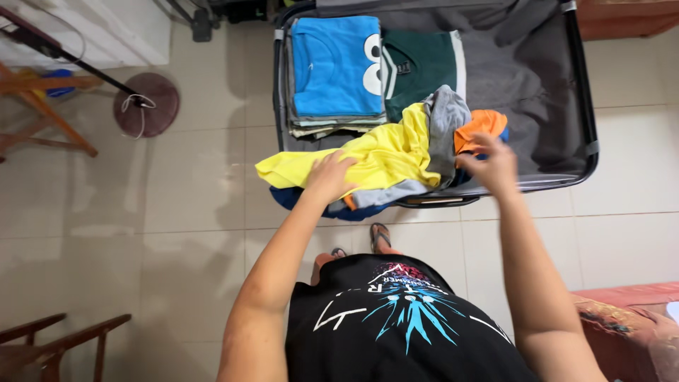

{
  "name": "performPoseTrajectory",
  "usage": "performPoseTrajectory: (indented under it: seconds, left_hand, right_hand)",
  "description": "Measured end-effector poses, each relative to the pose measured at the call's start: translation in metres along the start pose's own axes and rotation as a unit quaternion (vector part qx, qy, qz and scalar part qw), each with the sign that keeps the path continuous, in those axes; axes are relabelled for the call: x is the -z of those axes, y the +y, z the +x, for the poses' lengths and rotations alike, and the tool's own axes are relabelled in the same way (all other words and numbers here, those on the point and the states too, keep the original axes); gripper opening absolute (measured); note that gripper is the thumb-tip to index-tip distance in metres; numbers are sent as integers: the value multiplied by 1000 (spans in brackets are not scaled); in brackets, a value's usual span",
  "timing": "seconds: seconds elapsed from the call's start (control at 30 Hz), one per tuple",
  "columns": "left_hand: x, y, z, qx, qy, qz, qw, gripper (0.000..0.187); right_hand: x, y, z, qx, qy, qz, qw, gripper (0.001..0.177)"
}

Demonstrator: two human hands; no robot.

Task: The person packs folded shirts into a suitcase, smoothing them by hand, then walks to a closet to retrieve a small white object.

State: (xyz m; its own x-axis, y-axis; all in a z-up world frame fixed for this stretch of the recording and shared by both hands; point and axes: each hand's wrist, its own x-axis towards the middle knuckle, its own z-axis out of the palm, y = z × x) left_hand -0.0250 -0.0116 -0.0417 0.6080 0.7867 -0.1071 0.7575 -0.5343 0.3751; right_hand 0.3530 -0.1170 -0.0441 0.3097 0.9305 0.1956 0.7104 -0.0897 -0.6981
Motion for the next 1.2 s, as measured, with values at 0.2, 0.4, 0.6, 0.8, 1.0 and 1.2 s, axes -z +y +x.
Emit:
performPoseTrajectory:
  seconds: [0.2,0.4,0.6,0.8,1.0,1.2]
  left_hand:
    - [8,-28,-40,22,-6,0,1000,63]
    - [14,-18,-25,34,47,-120,991,36]
    - [55,28,11,1,144,-396,907,42]
    - [36,21,16,-126,277,-81,949,70]
    - [57,37,42,5,147,-174,974,20]
    - [143,67,98,-85,350,-385,850,45]
  right_hand:
    - [-58,-85,-17,51,-177,45,982,38]
    - [-99,-129,-8,221,-187,76,954,84]
    - [-141,-100,41,-5,-277,47,960,33]
    - [-36,-88,98,-181,-116,457,863,28]
    - [79,-118,129,-78,-17,549,832,29]
    - [137,-142,171,-16,7,628,778,36]
